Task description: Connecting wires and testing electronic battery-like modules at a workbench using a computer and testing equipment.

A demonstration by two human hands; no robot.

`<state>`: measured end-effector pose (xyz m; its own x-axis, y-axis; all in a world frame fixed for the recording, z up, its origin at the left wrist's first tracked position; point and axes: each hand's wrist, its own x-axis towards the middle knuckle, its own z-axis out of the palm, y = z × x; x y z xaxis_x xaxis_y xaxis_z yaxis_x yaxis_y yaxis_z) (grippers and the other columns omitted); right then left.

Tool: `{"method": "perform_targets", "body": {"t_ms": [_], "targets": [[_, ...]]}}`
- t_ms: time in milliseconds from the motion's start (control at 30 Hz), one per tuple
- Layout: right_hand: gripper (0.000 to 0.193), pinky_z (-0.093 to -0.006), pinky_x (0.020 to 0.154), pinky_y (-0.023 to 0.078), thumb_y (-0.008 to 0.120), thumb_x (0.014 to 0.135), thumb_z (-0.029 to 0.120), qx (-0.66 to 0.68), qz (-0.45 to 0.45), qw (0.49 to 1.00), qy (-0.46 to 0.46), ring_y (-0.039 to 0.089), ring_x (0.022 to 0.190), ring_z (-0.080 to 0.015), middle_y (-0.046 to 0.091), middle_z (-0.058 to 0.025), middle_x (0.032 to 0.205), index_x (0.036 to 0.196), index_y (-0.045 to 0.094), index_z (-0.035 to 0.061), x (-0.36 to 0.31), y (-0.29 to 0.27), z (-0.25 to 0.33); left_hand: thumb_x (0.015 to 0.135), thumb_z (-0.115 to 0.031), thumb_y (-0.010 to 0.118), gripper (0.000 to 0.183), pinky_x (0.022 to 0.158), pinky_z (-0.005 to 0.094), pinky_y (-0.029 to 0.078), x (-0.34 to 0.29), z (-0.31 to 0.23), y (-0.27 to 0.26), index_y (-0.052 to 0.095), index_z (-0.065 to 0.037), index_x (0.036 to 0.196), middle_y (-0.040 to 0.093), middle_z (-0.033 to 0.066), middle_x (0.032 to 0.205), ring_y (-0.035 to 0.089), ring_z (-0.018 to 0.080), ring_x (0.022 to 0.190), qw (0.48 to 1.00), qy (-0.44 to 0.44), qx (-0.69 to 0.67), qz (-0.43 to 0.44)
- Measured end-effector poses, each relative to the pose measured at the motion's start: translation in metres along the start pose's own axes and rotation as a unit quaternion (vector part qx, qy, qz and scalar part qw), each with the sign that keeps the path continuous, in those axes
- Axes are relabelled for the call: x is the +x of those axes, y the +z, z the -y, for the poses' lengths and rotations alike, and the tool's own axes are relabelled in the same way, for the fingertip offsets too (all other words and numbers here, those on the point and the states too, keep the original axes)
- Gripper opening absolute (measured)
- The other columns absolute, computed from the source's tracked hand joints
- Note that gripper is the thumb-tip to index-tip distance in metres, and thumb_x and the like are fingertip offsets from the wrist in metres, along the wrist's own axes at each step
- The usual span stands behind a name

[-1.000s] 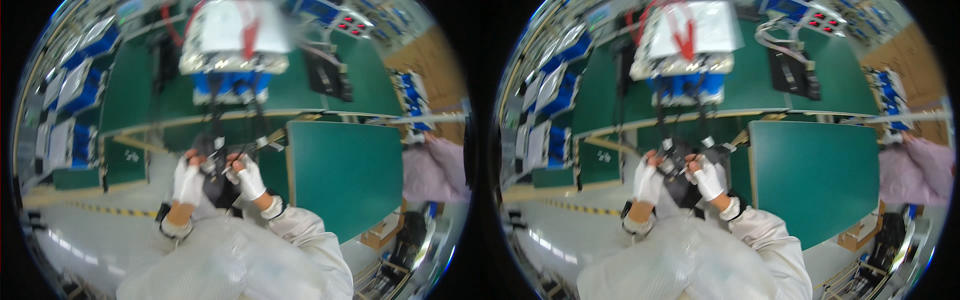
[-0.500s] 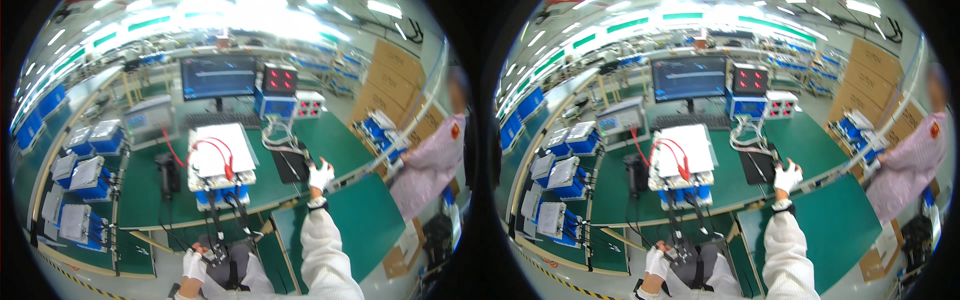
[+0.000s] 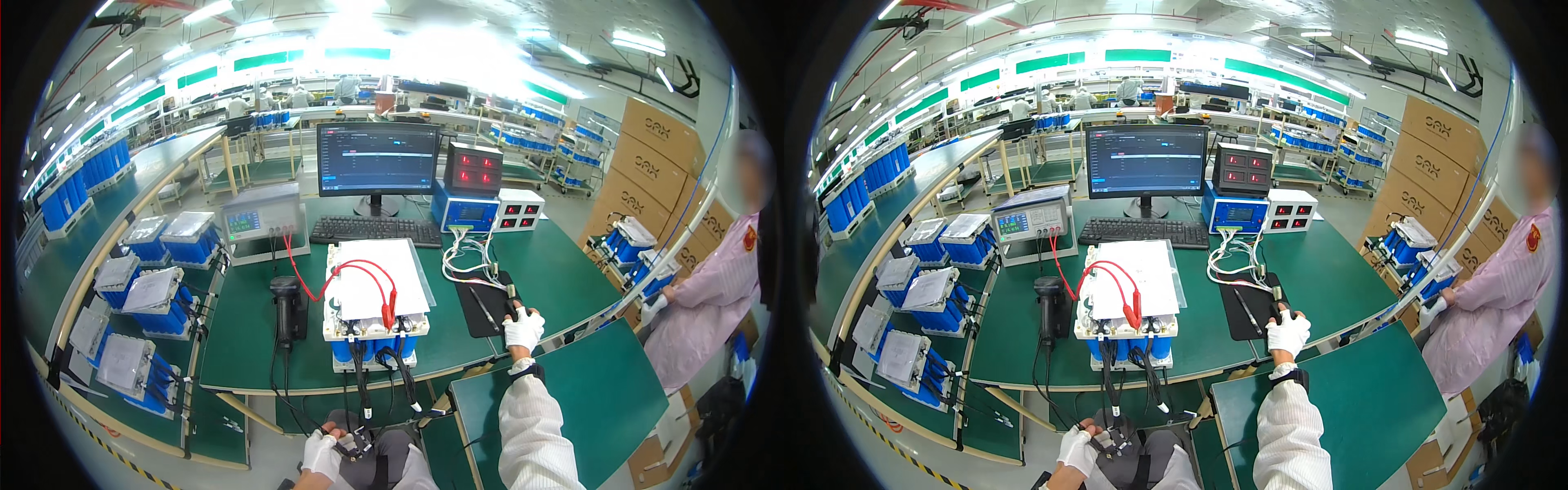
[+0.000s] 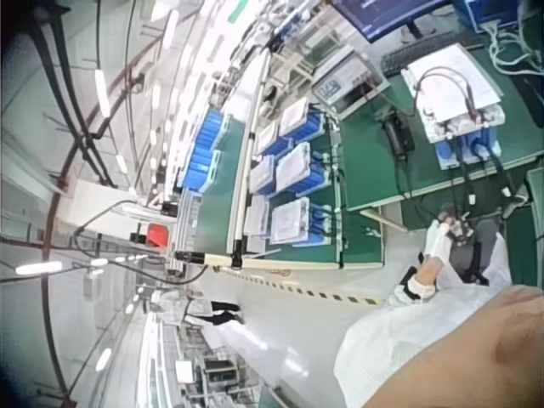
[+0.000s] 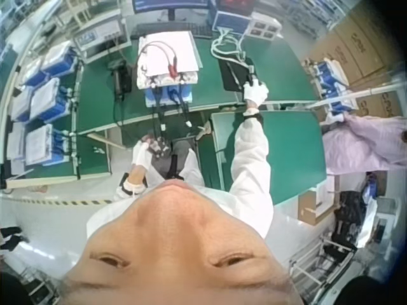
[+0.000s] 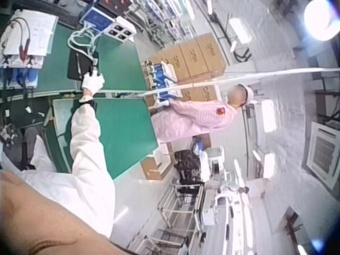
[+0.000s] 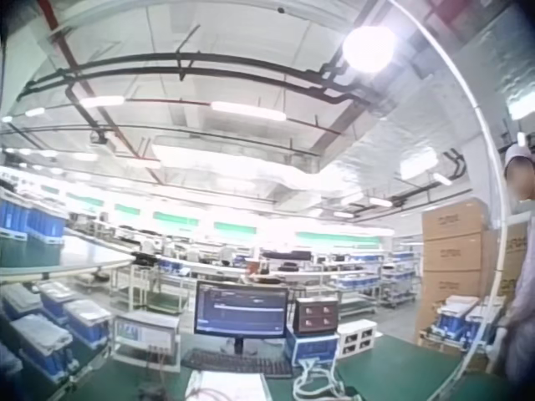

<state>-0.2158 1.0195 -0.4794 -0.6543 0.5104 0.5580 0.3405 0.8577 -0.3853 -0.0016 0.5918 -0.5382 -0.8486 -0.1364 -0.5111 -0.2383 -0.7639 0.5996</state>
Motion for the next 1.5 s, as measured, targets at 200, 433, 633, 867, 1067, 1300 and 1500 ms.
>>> {"method": "perform_targets", "body": {"t_ms": [200, 433, 633, 867, 1067, 1300, 1500], "targets": [[0.044, -0.0425, 0.093, 0.042, 0.072, 0.071, 0.03, 0.005, 0.043, 0.999, 0.019, 0.047, 0.113, -0.0343, 0.047, -0.0161, 0.126, 0.115, 0.065, 0.0272, 0.001, 0.0, 0.001, 0.086, 0.003, 0.053, 0.024, 0.076, 0.0451, 0.053, 0.001, 0.002, -0.004, 0.049, 0.001, 0.11, 0.057, 0.0145, 0.087, 0.059, 0.028, 0.078, 1.0, 0.001, -0.012, 0.014], [0.042, -0.0316, 0.088, 0.042, 0.062, 0.072, -0.004, 0.343, -0.148, 0.924, 0.079, 0.049, 0.104, -0.0239, 0.049, -0.0121, 0.113, 0.112, 0.055, 0.0067, -0.03, -0.002, 0.003, 0.086, 0.002, 0.053, 0.024, 0.074, 0.0484, 0.053, 0.005, 0.006, -0.008, 0.048, 0.0, 0.11, 0.057, 0.0156, 0.088, 0.06, 0.0309, 0.078, 1.0, 0.009, -0.022, 0.014], [0.028, -0.0279, 0.075, 0.047, 0.059, 0.077, -0.004, 0.679, 0.067, 0.685, 0.255, 0.054, 0.08, -0.0171, 0.055, -0.0063, 0.091, 0.103, 0.053, 0.0039, -0.176, -0.041, 0.051, 0.09, 0.001, 0.043, 0.028, 0.072, 0.0476, 0.055, 0.001, 0.005, -0.006, 0.043, 0.0, 0.118, 0.056, 0.0148, 0.09, 0.062, 0.0307, 0.078, 0.999, -0.002, -0.025, 0.047], [0.026, -0.0284, 0.071, 0.047, 0.049, 0.096, 0.019, 0.624, 0.673, 0.267, 0.292, 0.056, 0.078, -0.0188, 0.058, -0.009, 0.099, 0.114, 0.051, 0.0003, -0.304, -0.063, 0.099, 0.091, -0.011, 0.056, 0.017, 0.078, 0.0437, 0.051, 0.0, 0.017, 0.003, 0.05, -0.002, 0.105, 0.057, 0.0109, 0.087, 0.06, 0.0266, 0.08, 0.995, 0.052, 0.067, 0.044], [0.024, -0.0258, 0.059, 0.039, 0.046, 0.099, 0.029, 0.634, 0.643, 0.341, 0.26, 0.051, 0.069, -0.0134, 0.058, -0.0076, 0.084, 0.092, 0.052, 0.0063, -0.313, -0.064, 0.098, 0.089, -0.018, 0.063, 0.023, 0.066, 0.0307, 0.046, -0.006, 0.01, -0.004, 0.051, -0.003, 0.101, 0.054, 0.0058, 0.078, 0.052, 0.0183, 0.071, 0.985, 0.132, 0.065, 0.093], [0.016, -0.0211, 0.053, 0.038, 0.05, 0.095, 0.022, 0.484, 0.725, 0.486, 0.061, 0.047, 0.059, -0.0059, 0.057, 0.0, 0.071, 0.097, 0.054, 0.0071, -0.301, -0.067, 0.088, 0.082, -0.002, 0.063, 0.04, 0.078, 0.0305, 0.046, 0.01, -0.036, -0.045, 0.046, 0.001, 0.118, 0.052, 0.0075, 0.096, 0.053, 0.0185, 0.088, 0.901, 0.329, 0.258, -0.117], [0.005, -0.0225, 0.054, 0.041, 0.053, 0.09, 0.01, 0.421, 0.756, 0.5, 0.025, 0.051, 0.061, -0.0072, 0.057, -0.0014, 0.071, 0.088, 0.055, 0.0061, -0.305, -0.062, 0.088, 0.077, -0.007, 0.065, 0.04, 0.083, 0.0348, 0.046, -0.013, 0.005, -0.023, 0.056, -0.003, 0.115, 0.058, 0.0125, 0.099, 0.057, 0.0277, 0.09, 0.766, 0.307, 0.563, -0.048]]}}
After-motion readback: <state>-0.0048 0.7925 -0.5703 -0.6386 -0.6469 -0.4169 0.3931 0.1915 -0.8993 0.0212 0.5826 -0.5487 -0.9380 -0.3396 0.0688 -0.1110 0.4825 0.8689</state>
